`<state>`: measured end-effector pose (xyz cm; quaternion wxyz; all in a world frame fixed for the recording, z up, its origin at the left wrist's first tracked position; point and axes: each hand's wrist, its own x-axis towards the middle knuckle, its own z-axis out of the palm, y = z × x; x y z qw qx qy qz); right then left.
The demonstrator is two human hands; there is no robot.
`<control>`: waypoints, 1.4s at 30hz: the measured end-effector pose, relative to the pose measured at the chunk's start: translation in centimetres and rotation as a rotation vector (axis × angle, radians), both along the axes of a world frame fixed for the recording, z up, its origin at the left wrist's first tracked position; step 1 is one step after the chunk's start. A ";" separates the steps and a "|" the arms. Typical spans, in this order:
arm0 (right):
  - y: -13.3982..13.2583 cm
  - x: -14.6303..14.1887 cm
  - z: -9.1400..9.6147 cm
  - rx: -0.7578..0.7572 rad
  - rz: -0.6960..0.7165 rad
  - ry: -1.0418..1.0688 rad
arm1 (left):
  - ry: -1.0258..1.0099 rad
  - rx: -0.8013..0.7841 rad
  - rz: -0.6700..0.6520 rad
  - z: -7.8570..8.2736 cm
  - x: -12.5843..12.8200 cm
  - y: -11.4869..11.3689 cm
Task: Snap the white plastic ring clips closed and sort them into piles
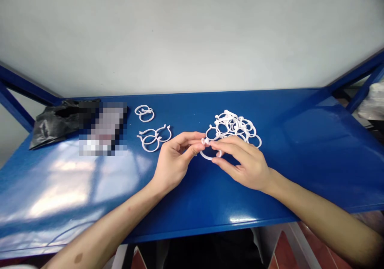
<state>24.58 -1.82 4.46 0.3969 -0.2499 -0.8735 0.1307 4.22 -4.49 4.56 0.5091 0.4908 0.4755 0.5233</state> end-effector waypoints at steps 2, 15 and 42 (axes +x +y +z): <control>-0.1 -0.2 -0.1 -0.033 -0.002 0.034 | 0.014 -0.004 0.000 -0.2 0.1 -0.1; -0.7 -0.5 -1.4 0.147 -0.073 -0.032 | 0.441 0.331 0.093 -1.5 0.8 -1.3; 4.3 2.4 -1.0 0.253 -0.419 -0.283 | 1.613 -0.012 0.266 -0.9 -10.5 5.6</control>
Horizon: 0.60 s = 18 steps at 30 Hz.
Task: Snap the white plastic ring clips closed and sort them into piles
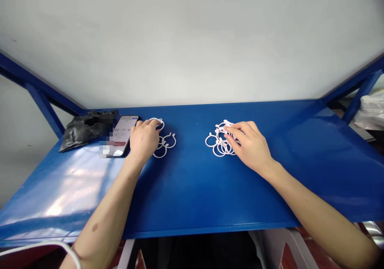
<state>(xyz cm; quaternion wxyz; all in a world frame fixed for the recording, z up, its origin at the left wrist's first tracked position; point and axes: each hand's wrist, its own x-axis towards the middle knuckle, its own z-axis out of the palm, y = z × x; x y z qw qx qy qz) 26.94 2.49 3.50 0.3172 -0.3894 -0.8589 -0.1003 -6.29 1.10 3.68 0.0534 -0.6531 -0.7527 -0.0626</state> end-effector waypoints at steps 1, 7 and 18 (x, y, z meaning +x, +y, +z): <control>-0.1 -0.1 0.1 0.002 0.011 0.002 | 0.002 -0.001 -0.006 0.1 0.2 0.0; -0.6 -0.4 0.1 0.004 0.070 0.039 | -0.012 0.022 -0.032 0.5 0.9 -0.4; -1.4 -1.1 0.1 0.026 0.174 0.085 | -0.206 0.284 -0.158 1.5 4.2 -2.0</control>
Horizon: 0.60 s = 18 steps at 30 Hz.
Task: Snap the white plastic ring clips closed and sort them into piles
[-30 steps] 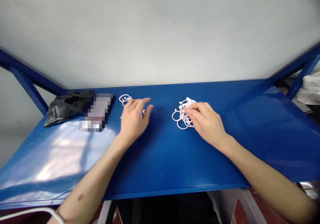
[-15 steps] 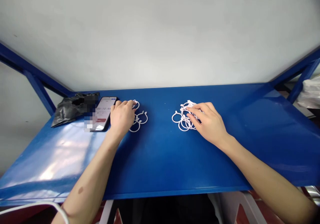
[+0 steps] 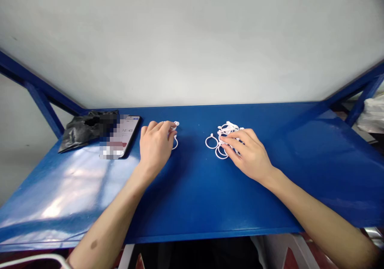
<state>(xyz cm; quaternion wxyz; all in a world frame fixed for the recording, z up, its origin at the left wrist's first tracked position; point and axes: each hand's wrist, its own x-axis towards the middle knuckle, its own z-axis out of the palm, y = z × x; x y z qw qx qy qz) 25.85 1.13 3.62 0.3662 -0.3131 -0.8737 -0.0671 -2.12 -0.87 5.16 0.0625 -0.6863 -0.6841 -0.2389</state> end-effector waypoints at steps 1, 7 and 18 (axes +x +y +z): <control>-0.2 -0.1 0.0 -0.002 0.021 0.007 | -0.088 0.009 -0.051 0.2 0.6 -0.3; -1.1 -0.5 0.3 -0.059 0.108 -0.006 | -0.781 -0.265 -0.315 0.3 3.4 -1.7; -1.5 -1.1 0.3 -0.154 0.172 -0.040 | -1.159 -0.495 -0.411 -0.9 4.2 -1.8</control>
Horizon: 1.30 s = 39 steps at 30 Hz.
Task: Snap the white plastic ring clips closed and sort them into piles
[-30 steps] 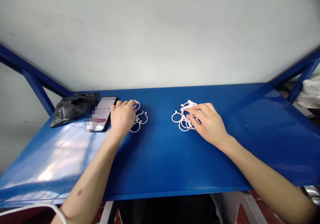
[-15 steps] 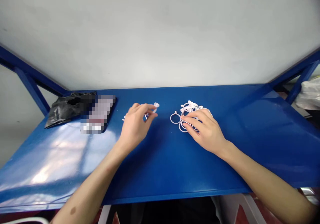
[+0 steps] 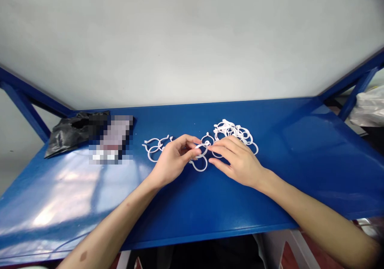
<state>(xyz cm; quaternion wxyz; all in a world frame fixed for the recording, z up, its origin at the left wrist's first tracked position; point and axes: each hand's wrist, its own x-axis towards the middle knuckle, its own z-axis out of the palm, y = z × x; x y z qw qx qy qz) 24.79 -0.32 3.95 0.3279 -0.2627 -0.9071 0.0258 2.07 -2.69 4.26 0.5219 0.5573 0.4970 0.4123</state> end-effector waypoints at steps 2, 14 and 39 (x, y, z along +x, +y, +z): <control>-0.4 -0.1 0.2 -0.025 0.035 -0.035 | -0.039 0.007 0.008 0.2 -0.1 0.1; -1.3 -0.5 -0.6 0.088 0.125 -0.209 | 0.092 0.044 0.077 0.7 -0.9 0.3; -1.5 -0.7 -1.0 -0.317 0.082 0.320 | 0.837 1.017 -0.102 -0.3 -0.9 -0.4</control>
